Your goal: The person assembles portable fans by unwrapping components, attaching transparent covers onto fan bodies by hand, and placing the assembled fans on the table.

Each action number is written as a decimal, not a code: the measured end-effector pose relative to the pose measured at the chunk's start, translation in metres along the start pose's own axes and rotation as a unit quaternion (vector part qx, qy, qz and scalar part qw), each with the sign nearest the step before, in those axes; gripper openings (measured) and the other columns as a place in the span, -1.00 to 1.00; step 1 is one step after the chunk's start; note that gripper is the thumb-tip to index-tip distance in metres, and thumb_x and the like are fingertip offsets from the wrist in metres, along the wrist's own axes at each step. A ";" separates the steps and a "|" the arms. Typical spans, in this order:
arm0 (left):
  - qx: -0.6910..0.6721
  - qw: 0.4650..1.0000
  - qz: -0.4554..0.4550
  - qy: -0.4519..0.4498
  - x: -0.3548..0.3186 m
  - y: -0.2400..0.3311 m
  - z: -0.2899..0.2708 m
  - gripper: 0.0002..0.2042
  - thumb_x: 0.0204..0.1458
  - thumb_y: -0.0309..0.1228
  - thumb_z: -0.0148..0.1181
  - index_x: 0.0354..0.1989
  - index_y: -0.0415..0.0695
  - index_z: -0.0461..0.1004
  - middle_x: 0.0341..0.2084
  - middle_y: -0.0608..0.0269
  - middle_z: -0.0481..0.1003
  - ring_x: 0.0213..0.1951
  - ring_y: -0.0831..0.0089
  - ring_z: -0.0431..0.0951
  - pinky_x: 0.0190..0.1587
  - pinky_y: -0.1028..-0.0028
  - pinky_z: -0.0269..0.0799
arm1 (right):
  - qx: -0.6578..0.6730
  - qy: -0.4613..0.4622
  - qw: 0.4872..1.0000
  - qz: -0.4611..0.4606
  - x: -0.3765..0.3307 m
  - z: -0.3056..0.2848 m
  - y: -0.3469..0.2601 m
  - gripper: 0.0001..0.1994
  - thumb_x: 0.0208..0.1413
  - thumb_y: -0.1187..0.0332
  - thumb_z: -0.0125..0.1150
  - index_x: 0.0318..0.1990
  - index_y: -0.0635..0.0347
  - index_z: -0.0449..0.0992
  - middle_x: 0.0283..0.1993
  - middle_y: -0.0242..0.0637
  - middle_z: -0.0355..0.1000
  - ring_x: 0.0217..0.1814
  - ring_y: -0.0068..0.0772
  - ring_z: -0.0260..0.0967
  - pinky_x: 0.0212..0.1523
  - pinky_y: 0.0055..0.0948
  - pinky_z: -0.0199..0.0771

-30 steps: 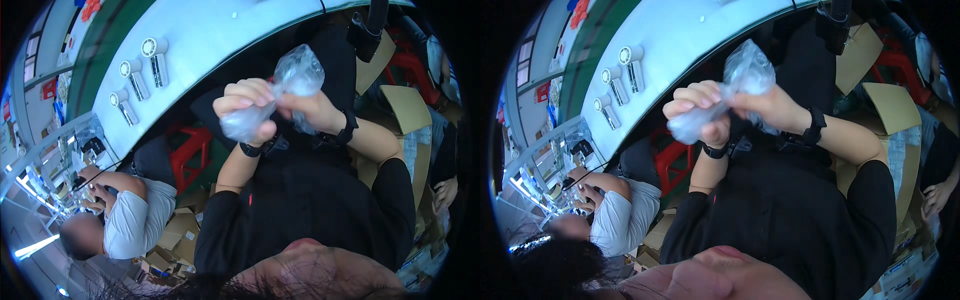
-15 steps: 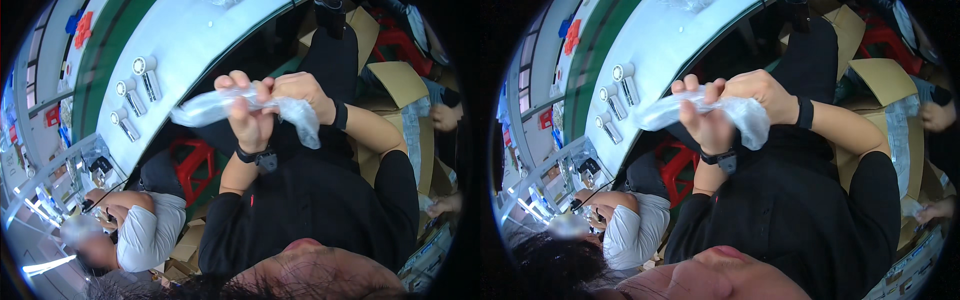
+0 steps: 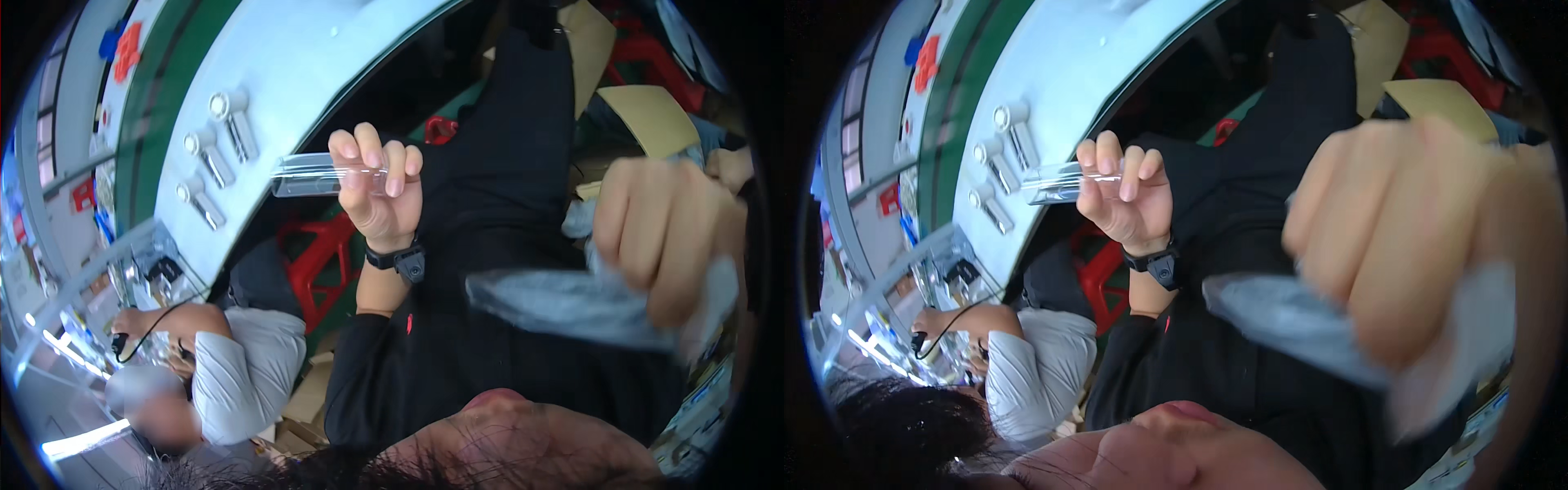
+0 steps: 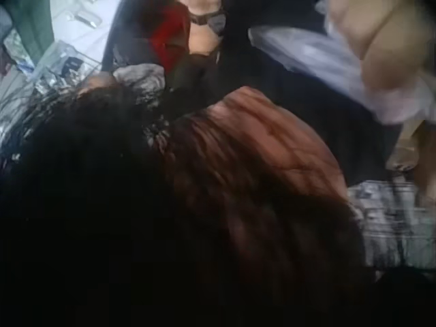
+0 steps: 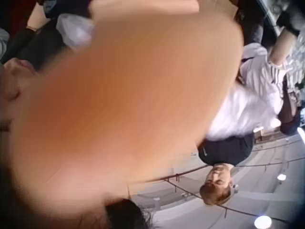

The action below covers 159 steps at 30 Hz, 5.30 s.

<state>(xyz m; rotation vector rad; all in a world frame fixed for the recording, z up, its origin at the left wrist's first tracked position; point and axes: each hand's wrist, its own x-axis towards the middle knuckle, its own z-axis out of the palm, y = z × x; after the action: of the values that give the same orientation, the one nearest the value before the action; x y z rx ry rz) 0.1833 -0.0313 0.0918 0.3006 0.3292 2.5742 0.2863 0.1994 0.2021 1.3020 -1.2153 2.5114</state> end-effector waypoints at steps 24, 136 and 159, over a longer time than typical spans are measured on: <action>0.024 0.876 -0.164 -0.454 0.044 -0.100 0.000 -0.37 -0.02 -0.01 0.35 0.07 -0.15 0.24 -0.23 0.11 0.48 -0.20 0.27 0.51 -0.08 0.37 0.44 | -0.506 0.209 0.835 -0.049 -0.076 -0.029 -0.021 -0.88 0.12 0.29 0.20 -0.32 0.11 0.51 -0.37 -0.44 0.44 -0.46 -0.54 0.29 -0.38 -0.51 0.27; -0.069 0.986 -0.017 0.154 0.024 -0.037 -0.029 -0.60 0.26 0.05 -0.05 0.11 0.10 0.33 -0.10 0.29 0.40 -0.01 0.27 0.40 0.17 0.15 0.30 | -0.248 0.388 0.802 0.382 -0.103 -0.052 0.059 -0.06 -0.28 -0.05 0.49 0.24 0.31 0.25 -0.05 -0.30 0.40 0.00 -0.51 0.36 0.01 -0.54 0.34; 0.008 0.970 -0.231 -0.079 -0.002 -0.031 -0.040 -0.31 0.18 0.32 -0.27 0.22 0.01 0.28 0.39 -0.12 0.07 0.40 -0.03 0.05 0.39 0.10 -0.07 | -0.272 0.328 0.802 0.420 -0.080 -0.049 0.034 -0.13 -0.30 0.09 0.54 0.22 0.29 0.31 -0.02 -0.29 0.44 0.00 -0.49 0.40 0.00 -0.52 0.39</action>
<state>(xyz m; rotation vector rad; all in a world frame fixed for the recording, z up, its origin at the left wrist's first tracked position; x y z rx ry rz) 0.1886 -0.0131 0.0452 0.3826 0.3173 2.0778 0.2921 0.2316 0.1080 -0.3370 -2.3237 2.3014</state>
